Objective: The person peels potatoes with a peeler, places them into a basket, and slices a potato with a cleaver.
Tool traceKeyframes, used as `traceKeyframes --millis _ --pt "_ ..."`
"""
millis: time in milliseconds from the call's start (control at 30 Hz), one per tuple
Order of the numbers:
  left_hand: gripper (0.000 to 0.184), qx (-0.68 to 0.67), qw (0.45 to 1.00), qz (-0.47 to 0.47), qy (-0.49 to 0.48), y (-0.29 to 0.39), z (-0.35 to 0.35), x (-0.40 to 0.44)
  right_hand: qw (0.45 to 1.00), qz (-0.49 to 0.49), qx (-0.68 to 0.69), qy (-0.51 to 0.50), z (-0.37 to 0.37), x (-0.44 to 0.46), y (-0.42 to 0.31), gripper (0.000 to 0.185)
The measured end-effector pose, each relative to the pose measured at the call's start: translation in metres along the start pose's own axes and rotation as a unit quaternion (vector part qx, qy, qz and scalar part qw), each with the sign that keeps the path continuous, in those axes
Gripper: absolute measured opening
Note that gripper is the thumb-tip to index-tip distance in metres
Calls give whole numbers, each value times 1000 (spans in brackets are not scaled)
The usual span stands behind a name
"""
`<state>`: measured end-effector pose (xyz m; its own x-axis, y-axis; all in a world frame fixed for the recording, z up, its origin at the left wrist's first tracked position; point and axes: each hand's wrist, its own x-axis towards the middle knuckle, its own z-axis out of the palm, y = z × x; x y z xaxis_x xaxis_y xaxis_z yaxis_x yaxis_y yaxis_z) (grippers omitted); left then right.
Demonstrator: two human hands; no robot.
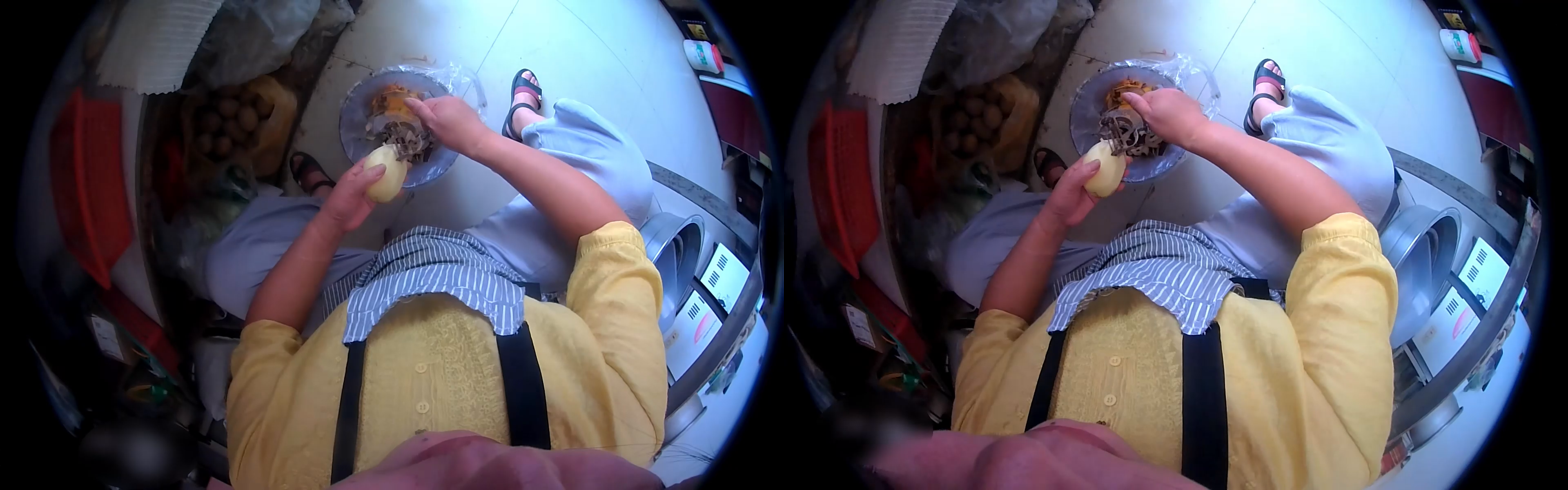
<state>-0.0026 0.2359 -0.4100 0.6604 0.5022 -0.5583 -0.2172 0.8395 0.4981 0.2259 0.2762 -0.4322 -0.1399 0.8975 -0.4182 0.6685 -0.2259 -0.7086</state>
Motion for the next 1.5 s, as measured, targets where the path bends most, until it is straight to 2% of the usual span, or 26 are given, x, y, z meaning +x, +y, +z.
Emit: traceKeyframes --millis 67,133,167,233,267,333,367,467,533,600,633,667,733,867,967,1033,1067,1133,1167,1233,1267,1333,1400,1500 --pt "49 24 1000 -6 14 -2 0 1 1000 -3 -8 -4 1 -5 -7 61" --pt "47 131 985 36 102 -7 2 1 998 -29 -46 -4 -1 -10 -13 60" --pt "47 132 985 35 102 -7 1 1 999 -28 -46 -3 -2 -9 -9 60" --pt "45 74 995 25 64 -5 1 -3 987 -48 -138 63 -6 -2 8 58" --pt "45 77 995 27 63 -1 3 -4 987 -50 -138 67 -9 2 16 58" --pt "46 22 999 33 26 4 5 -7 993 22 -108 44 -13 6 21 57" --pt "46 19 999 33 27 2 4 -6 997 15 -55 43 -10 4 17 56" --pt "49 20 996 24 79 -7 -5 0 999 -28 -16 3 0 -10 -7 56" --pt "43 -4 998 19 53 -11 -12 3 997 -51 -66 4 4 -12 -7 56" --pt "46 -18 998 -4 56 -7 -5 -1 988 -73 -125 50 4 0 10 57" --pt "50 -33 997 -20 62 -3 -1 -3 988 -28 -137 66 -3 1 11 55" --pt "50 -31 997 -16 63 3 2 -4 988 -32 -137 67 -6 5 14 55" --pt "52 -120 991 -42 31 8 6 -5 996 -6 -66 63 -9 7 17 54" --pt "52 -118 989 -81 43 8 3 -3 999 -11 -18 38 -8 -1 4 53" --pt "51 -170 983 -76 4 6 -4 -1 1000 -5 -11 17 -8 -6 -6 52" --pt "50 -160 985 -62 34 1 -10 -1 997 -77 2 17 -4 -11 -15 52" --pt "50 -160 985 -62 34 0 -10 -1 997 -76 2 17 -2 -11 -12 52" --pt "51 -126 990 -57 39 -3 -7 -3 979 -169 -66 92 4 -7 0 52" --pt "51 -124 990 -58 37 -2 -7 -4 992 -71 -67 84 1 1 8 53" --pt "50 -132 988 -76 -38 5 -6 -7 993 -48 -68 87 -9 7 17 53" --pt "50 -130 988 -77 -38 9 -5 -7 994 -22 -69 83 -11 7 17 53" --pt "48 -177 980 -86 34 11 1 -6 997 -26 -54 55 -10 3 13 52" --pt "47 -182 979 -78 41 9 -4 -3 997 -55 19 52 -4 -4 2 51" --pt "47 -197 977 -66 48 4 -9 1 996 -76 7 44 -4 -15 -20 49"
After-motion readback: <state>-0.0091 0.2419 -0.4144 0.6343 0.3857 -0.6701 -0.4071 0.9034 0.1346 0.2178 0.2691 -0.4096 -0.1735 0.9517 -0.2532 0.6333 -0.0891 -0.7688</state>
